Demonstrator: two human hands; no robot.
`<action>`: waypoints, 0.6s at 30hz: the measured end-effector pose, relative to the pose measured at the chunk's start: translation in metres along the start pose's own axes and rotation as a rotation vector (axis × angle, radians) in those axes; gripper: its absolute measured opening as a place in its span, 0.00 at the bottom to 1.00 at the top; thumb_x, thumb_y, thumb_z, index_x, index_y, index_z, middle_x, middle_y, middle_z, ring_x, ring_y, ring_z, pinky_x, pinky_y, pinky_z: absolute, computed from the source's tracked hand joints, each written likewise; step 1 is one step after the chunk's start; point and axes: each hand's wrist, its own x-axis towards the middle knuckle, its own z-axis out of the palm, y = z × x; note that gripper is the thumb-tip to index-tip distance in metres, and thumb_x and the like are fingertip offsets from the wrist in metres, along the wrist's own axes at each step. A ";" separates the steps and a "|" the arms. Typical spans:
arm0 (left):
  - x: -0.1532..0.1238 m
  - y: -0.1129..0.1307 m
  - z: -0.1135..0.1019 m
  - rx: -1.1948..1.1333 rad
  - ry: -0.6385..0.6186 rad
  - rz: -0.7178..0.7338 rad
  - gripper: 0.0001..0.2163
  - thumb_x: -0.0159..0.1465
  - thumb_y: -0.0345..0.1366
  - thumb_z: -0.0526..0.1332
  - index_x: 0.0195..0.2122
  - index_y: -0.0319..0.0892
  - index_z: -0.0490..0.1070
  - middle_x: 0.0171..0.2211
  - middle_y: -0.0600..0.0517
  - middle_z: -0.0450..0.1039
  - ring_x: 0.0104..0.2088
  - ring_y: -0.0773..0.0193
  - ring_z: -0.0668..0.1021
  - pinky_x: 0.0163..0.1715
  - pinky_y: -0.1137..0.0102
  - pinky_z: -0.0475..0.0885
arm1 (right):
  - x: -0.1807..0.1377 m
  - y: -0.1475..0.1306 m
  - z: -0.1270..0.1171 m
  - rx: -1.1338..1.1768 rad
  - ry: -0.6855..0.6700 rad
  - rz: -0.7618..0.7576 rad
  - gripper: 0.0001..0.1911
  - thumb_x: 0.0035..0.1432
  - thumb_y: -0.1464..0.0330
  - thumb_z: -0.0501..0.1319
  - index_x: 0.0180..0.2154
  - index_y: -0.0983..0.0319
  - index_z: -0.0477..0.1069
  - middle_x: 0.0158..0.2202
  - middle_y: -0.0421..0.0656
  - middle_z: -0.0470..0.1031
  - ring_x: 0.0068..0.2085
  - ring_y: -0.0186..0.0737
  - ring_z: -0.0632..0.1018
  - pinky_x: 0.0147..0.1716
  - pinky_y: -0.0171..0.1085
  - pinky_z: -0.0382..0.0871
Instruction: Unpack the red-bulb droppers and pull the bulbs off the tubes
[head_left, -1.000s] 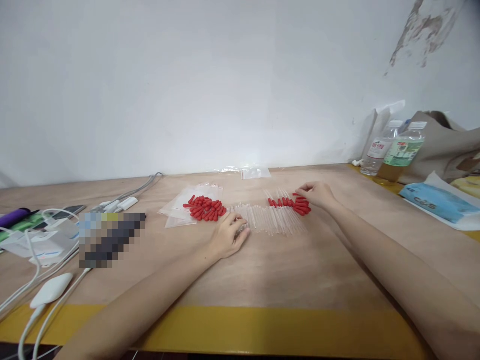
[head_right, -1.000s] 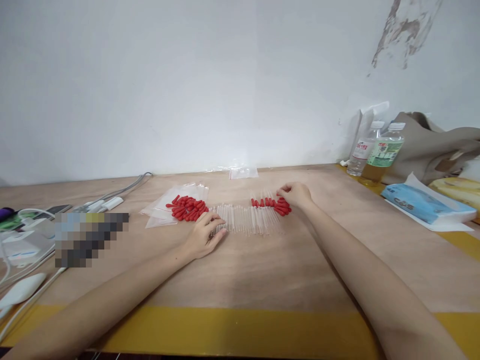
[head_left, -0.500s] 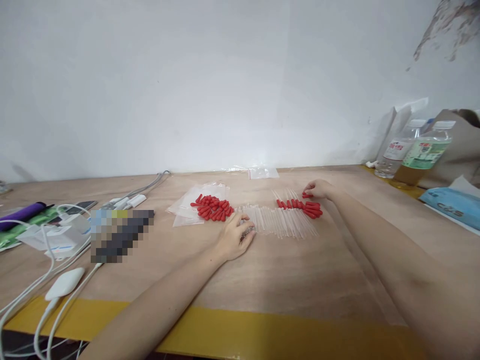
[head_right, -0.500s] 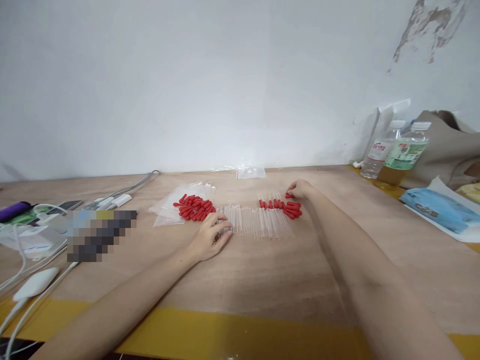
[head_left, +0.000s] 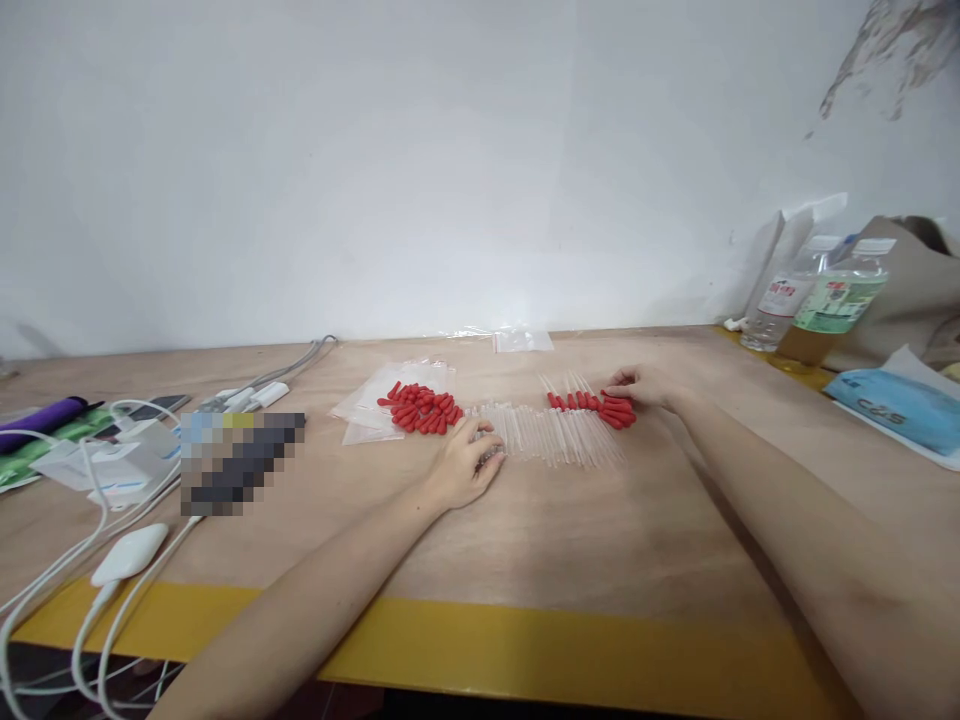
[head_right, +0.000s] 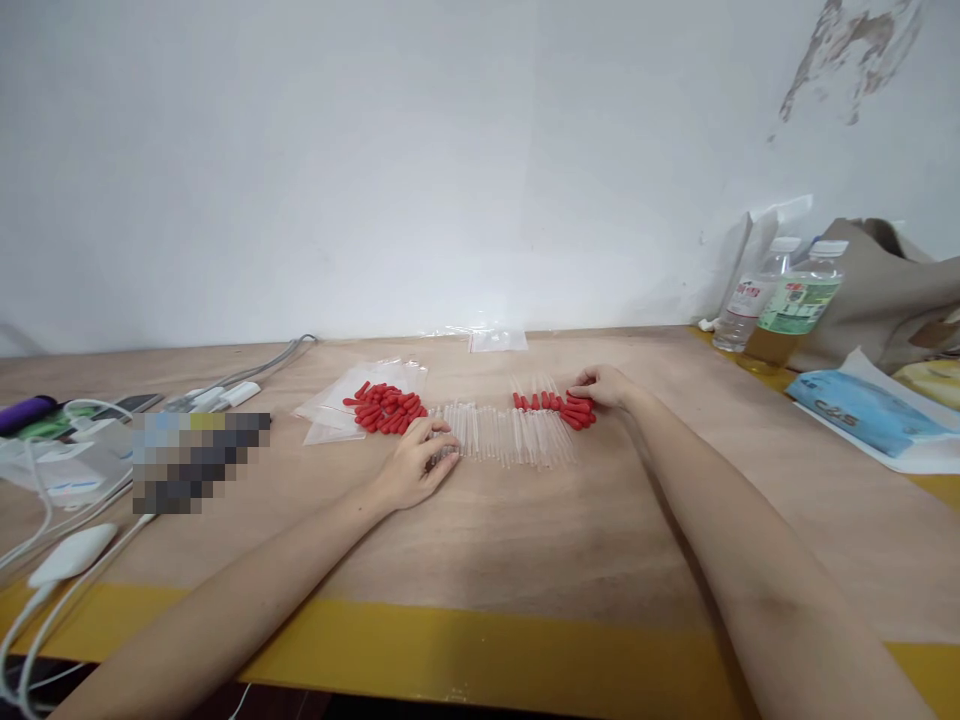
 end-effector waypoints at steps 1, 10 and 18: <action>0.000 0.000 0.000 0.003 -0.005 -0.003 0.08 0.59 0.34 0.54 0.37 0.40 0.70 0.40 0.46 0.64 0.40 0.60 0.67 0.40 0.64 0.65 | 0.001 0.001 0.001 0.006 -0.003 0.001 0.15 0.40 0.59 0.66 0.25 0.64 0.69 0.21 0.39 0.70 0.22 0.29 0.67 0.20 0.29 0.59; 0.001 0.001 -0.002 -0.002 -0.021 -0.004 0.08 0.59 0.34 0.54 0.36 0.40 0.70 0.40 0.46 0.64 0.40 0.60 0.67 0.41 0.63 0.66 | -0.016 0.005 -0.007 0.052 -0.008 0.068 0.19 0.43 0.53 0.61 0.22 0.64 0.69 0.16 0.37 0.65 0.16 0.26 0.61 0.15 0.29 0.52; 0.001 0.002 -0.002 0.000 -0.019 -0.011 0.08 0.59 0.35 0.54 0.37 0.41 0.70 0.41 0.46 0.64 0.40 0.60 0.67 0.40 0.63 0.66 | -0.013 0.012 -0.004 0.007 0.132 0.096 0.18 0.46 0.55 0.60 0.25 0.65 0.72 0.18 0.41 0.70 0.19 0.30 0.66 0.18 0.29 0.57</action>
